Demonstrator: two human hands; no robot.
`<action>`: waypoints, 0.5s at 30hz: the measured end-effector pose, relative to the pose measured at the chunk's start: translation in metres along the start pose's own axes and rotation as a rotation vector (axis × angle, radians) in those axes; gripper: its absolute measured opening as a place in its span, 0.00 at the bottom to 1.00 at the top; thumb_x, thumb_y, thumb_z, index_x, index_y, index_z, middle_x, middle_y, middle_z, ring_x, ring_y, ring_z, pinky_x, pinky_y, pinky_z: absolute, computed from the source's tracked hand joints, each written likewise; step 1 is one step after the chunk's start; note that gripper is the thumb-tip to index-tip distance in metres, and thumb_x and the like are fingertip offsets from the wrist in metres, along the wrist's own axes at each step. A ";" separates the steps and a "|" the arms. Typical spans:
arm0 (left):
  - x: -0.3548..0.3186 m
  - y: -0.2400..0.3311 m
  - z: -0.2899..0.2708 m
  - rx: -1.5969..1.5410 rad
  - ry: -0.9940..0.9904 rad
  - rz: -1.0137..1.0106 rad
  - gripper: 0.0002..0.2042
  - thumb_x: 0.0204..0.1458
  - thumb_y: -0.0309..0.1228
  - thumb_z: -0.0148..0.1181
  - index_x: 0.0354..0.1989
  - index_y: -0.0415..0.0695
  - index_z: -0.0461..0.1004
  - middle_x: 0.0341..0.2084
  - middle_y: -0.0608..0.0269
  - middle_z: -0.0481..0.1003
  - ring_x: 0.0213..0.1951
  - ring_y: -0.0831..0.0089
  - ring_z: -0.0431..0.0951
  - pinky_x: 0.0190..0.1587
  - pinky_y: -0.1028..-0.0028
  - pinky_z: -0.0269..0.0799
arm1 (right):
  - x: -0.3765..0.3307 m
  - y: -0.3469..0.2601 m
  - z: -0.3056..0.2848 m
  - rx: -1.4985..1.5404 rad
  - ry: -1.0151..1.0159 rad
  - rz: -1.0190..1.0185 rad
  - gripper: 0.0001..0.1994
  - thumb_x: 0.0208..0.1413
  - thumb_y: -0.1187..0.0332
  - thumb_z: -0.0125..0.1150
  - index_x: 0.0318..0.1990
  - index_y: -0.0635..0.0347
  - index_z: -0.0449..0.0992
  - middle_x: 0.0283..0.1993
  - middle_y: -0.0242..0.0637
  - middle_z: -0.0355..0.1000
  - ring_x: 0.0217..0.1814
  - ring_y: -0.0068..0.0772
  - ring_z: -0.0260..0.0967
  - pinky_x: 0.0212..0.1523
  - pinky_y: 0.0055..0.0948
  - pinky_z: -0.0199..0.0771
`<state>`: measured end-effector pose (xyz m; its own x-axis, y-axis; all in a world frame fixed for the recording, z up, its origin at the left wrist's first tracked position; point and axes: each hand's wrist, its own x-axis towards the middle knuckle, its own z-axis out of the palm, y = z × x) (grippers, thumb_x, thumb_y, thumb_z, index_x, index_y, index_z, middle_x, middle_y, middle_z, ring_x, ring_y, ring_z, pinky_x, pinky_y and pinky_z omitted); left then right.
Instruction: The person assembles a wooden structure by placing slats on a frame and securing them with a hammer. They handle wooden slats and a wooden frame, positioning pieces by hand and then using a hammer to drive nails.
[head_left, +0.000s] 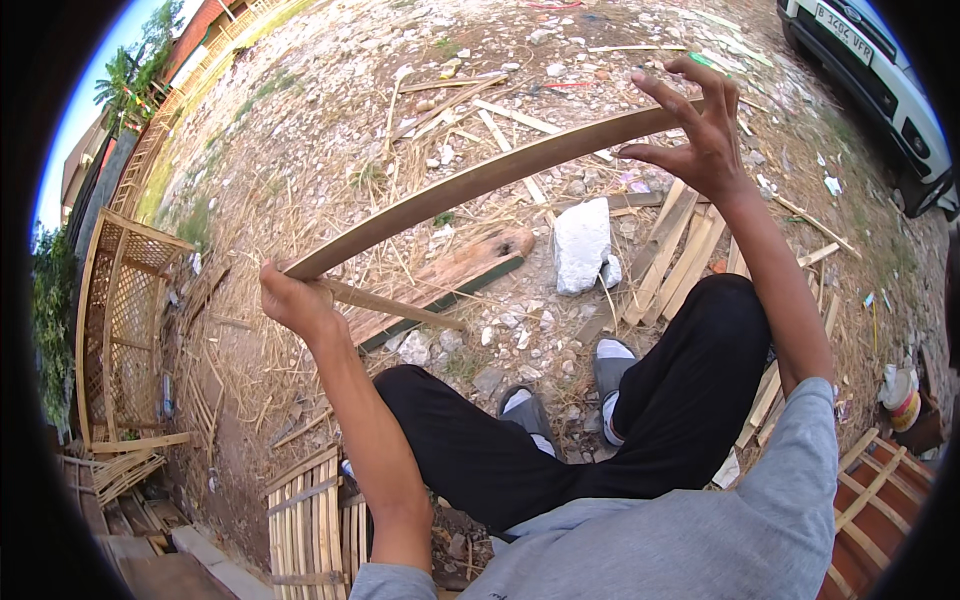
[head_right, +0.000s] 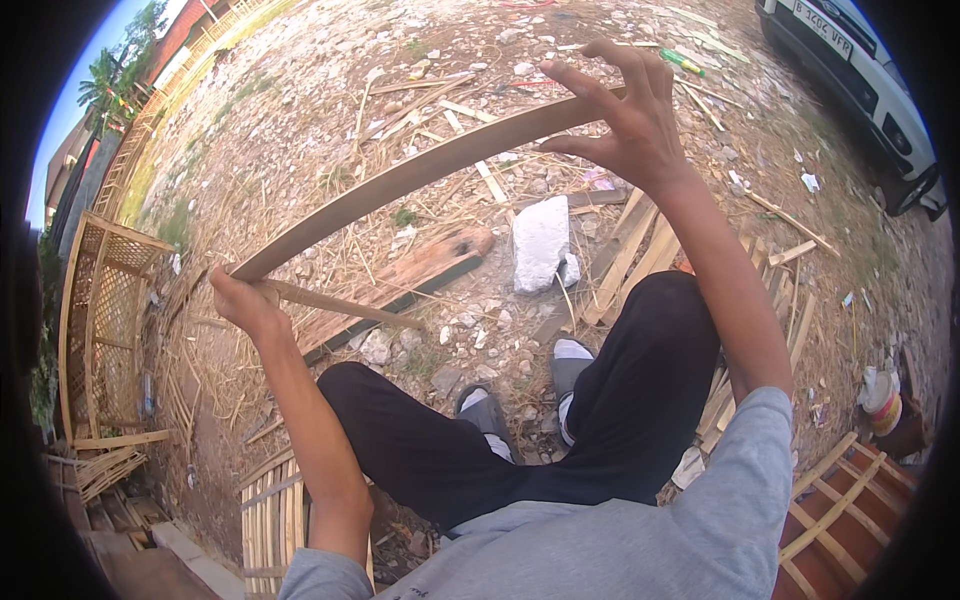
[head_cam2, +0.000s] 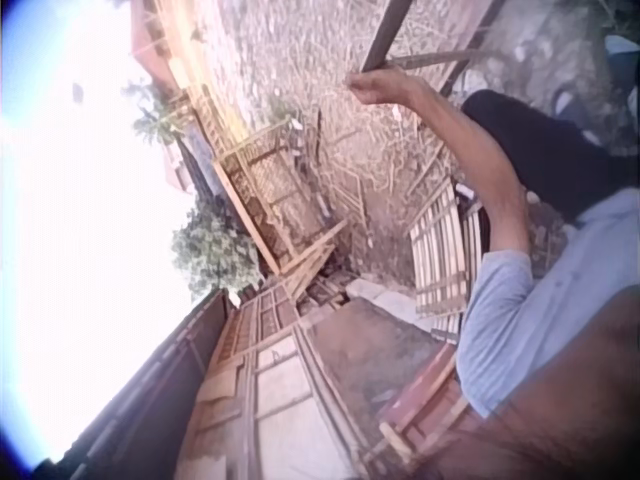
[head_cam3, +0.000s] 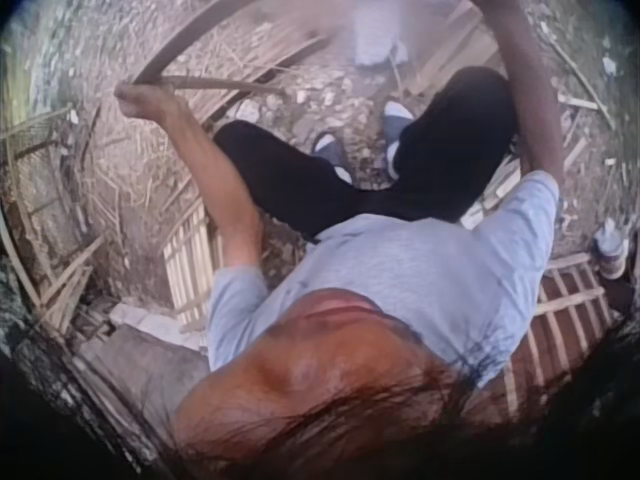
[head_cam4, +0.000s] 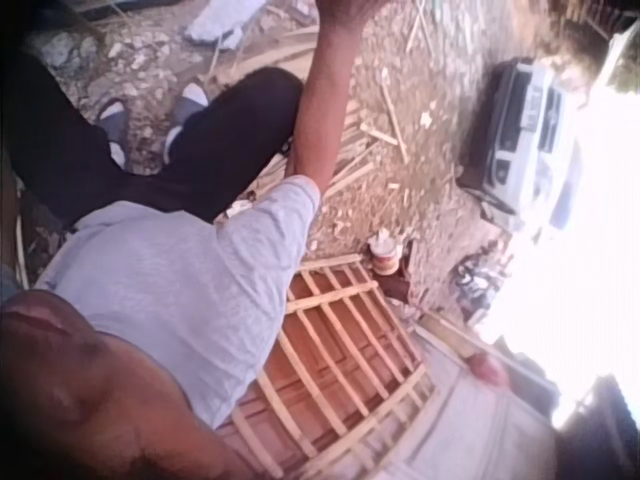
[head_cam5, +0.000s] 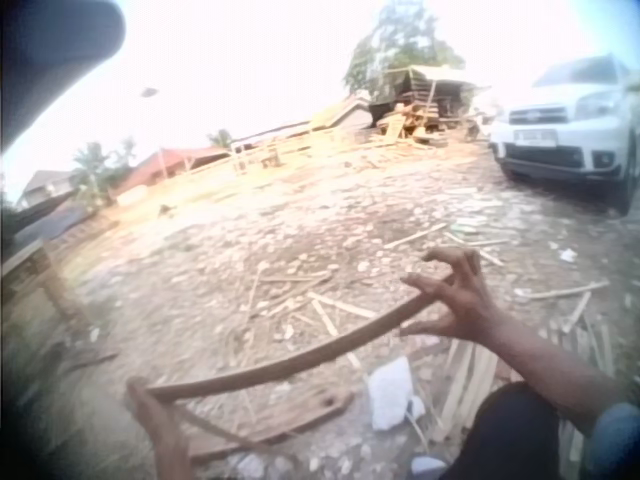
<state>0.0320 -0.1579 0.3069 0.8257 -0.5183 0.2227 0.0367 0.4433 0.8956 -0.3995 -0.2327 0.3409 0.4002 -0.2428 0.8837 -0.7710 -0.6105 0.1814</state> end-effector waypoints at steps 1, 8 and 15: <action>0.002 -0.001 -0.001 -0.001 0.005 -0.003 0.13 0.58 0.36 0.47 0.26 0.40 0.65 0.21 0.62 0.65 0.23 0.73 0.68 0.25 0.72 0.66 | 0.002 0.002 -0.005 -0.017 -0.025 0.019 0.33 0.34 0.47 0.74 0.53 0.36 0.74 0.54 0.32 0.62 0.55 0.36 0.57 0.56 0.37 0.57; 0.000 0.000 0.004 -0.024 0.038 0.000 0.11 0.55 0.36 0.46 0.29 0.40 0.64 0.23 0.63 0.66 0.22 0.74 0.68 0.21 0.74 0.61 | -0.015 0.042 -0.007 -0.089 -0.010 0.342 0.20 0.55 0.52 0.61 0.51 0.52 0.76 0.47 0.38 0.70 0.53 0.38 0.64 0.55 0.39 0.58; 0.000 0.001 0.004 -0.003 0.040 -0.014 0.11 0.55 0.36 0.46 0.29 0.40 0.64 0.23 0.63 0.66 0.24 0.74 0.69 0.23 0.74 0.63 | -0.052 0.056 0.003 0.741 -0.358 1.638 0.32 0.60 0.35 0.34 0.47 0.53 0.73 0.36 0.33 0.68 0.40 0.27 0.66 0.46 0.35 0.69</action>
<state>0.0299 -0.1602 0.3089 0.8471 -0.4946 0.1946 0.0501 0.4388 0.8972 -0.4615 -0.2564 0.3040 -0.2908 -0.9384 -0.1864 -0.1379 0.2339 -0.9624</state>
